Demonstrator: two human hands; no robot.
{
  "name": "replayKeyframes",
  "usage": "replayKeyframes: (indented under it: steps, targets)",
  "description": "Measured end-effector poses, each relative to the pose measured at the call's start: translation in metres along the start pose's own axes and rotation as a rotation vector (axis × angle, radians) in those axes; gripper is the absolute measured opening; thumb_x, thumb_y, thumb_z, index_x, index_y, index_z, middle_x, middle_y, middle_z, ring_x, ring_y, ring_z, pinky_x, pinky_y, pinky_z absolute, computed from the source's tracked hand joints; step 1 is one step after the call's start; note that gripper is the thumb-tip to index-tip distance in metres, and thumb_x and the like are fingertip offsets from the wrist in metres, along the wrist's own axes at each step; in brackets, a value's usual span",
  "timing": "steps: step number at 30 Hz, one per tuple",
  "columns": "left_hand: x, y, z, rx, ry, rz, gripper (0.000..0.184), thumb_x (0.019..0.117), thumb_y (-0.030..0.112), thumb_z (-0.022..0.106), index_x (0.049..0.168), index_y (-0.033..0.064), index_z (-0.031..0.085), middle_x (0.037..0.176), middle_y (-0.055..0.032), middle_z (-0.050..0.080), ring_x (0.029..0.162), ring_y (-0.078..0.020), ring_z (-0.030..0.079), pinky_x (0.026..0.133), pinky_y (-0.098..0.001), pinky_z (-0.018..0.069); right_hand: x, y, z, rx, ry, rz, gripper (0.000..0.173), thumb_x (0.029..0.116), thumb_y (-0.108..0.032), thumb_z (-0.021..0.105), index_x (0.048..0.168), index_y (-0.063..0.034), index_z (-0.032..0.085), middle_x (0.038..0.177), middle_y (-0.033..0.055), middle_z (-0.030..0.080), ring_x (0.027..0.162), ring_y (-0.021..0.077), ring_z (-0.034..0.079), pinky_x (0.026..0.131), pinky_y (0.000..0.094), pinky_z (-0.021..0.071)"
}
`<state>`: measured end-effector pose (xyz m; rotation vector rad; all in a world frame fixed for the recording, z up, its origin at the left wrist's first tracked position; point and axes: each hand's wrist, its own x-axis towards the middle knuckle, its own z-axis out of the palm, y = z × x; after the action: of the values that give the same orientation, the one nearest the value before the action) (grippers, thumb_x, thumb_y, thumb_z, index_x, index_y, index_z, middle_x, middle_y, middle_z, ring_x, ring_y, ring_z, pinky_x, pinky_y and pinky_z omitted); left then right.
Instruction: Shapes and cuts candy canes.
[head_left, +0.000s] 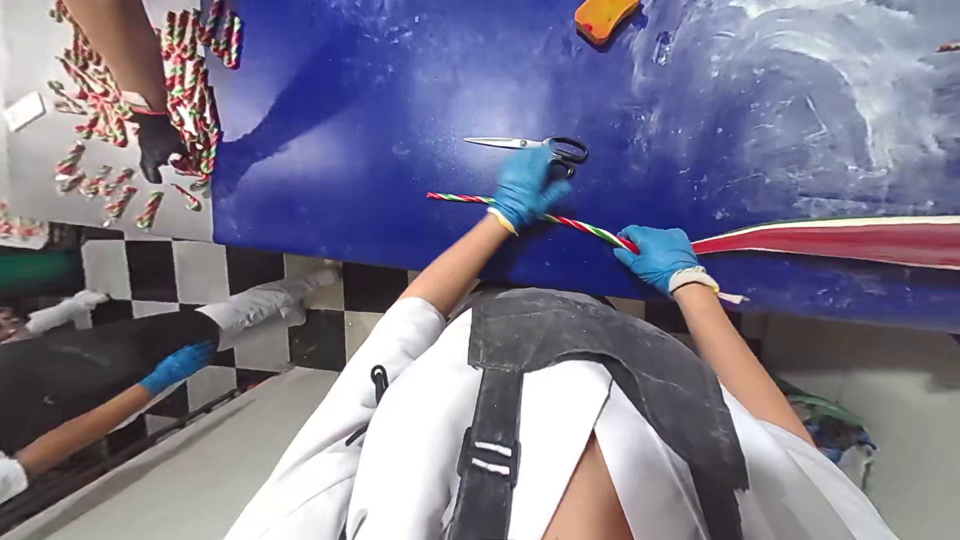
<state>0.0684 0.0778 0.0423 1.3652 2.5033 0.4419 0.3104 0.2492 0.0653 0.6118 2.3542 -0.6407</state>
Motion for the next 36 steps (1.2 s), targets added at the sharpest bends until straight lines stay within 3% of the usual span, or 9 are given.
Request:
replayKeyframes:
  steps: [4,7,10,16,21,25,27,31,36]
  targets:
    - [-0.057,0.049,0.032,0.015,-0.292,0.468,0.047,0.1027,0.033,0.056,0.144,0.0121,0.057,0.123,-0.0161,0.07,0.115,-0.0369,0.065,0.097,-0.0557,0.0518,0.016,-0.04,-0.005,0.069,-0.177,-0.056,0.045,0.1027,-0.051,0.052,0.128,-0.0162,0.064,0.112,0.0181,0.071,0.108,0.0404,0.067,0.09,0.0672,0.0491]
    - [-0.084,-0.002,0.007,-0.01,-0.399,0.306,0.033,0.0979,0.019,0.06,0.129,0.0075,0.064,0.119,-0.0173,0.07,0.11,-0.0386,0.068,0.09,-0.0581,0.055,0.039,-0.113,0.011,0.051,-0.187,-0.153,0.054,0.1043,-0.059,0.044,0.132,-0.0162,0.063,0.117,0.0174,0.071,0.112,0.0395,0.067,0.092,0.067,0.0495]
    - [-0.105,-0.072,-0.022,-0.024,-0.551,0.235,0.033,0.1051,0.031,0.051,0.124,0.007,0.063,0.115,-0.0184,0.069,0.105,-0.0399,0.069,0.083,-0.0613,0.0568,0.057,-0.163,0.028,-0.037,-0.084,-0.235,0.056,0.1037,-0.063,0.042,0.113,-0.0141,0.068,0.098,0.0147,0.072,0.096,0.0377,0.07,0.08,0.0637,0.0519]
    - [-0.147,-0.171,-0.06,-0.279,-0.625,0.2,0.051,0.1095,0.047,0.036,0.113,0.0084,0.068,0.097,-0.014,0.072,0.096,-0.0325,0.071,0.086,-0.0581,0.055,0.058,-0.167,0.039,-0.133,-0.009,-0.225,0.056,0.1028,-0.064,0.045,0.098,-0.0135,0.068,0.084,0.0123,0.07,0.085,0.0359,0.07,0.072,0.0611,0.0525]
    - [-0.192,-0.268,-0.125,-0.402,-0.752,-0.255,0.043,0.1095,0.041,0.043,0.115,0.0111,0.073,0.109,-0.0104,0.073,0.103,-0.0238,0.069,0.096,-0.0525,0.0529,0.031,-0.123,0.027,-0.165,-0.011,-0.133,0.048,0.103,-0.056,0.052,0.102,-0.0122,0.07,0.09,0.0154,0.072,0.09,0.0385,0.071,0.076,0.0642,0.0527]
    - [-0.241,-0.262,-0.145,0.138,-0.47,-0.798,0.047,0.1079,0.042,0.041,0.125,0.0075,0.067,0.125,-0.0225,0.068,0.119,-0.0425,0.065,0.096,-0.0676,0.0494,0.023,-0.098,0.029,-0.197,-0.034,-0.093,0.05,0.1027,-0.059,0.05,0.1,-0.0129,0.069,0.091,0.0144,0.071,0.091,0.037,0.07,0.079,0.0622,0.052]
    - [-0.262,-0.232,-0.112,0.232,-0.232,-0.663,0.057,0.1045,0.048,0.046,0.14,0.005,0.059,0.141,-0.0243,0.059,0.132,-0.0446,0.055,0.106,-0.0648,0.0453,0.025,-0.097,0.029,-0.19,-0.021,-0.103,0.053,0.1028,-0.061,0.047,0.098,-0.0125,0.068,0.088,0.0141,0.071,0.089,0.0366,0.07,0.077,0.0618,0.0516]
    - [-0.261,-0.165,-0.03,0.241,0.04,-0.392,0.108,0.0895,0.083,0.036,0.155,-0.0029,0.039,0.159,-0.0285,0.039,0.151,-0.05,0.03,0.121,-0.0732,0.0079,0.024,-0.097,0.024,-0.157,-0.034,-0.155,0.054,0.1037,-0.06,0.046,0.098,-0.0112,0.068,0.086,0.0151,0.07,0.087,0.0377,0.069,0.076,0.0616,0.0508]
    - [-0.137,-0.176,-0.033,0.247,0.082,-0.584,0.121,0.0819,0.091,0.037,0.16,-0.0011,0.028,0.165,-0.0337,0.022,0.154,-0.0531,0.016,0.121,-0.0735,0.0049,0.032,-0.094,0.023,-0.151,-0.087,-0.155,0.059,0.1028,-0.066,0.041,0.099,-0.0131,0.068,0.088,0.0134,0.071,0.089,0.0364,0.07,0.077,0.0604,0.0514]
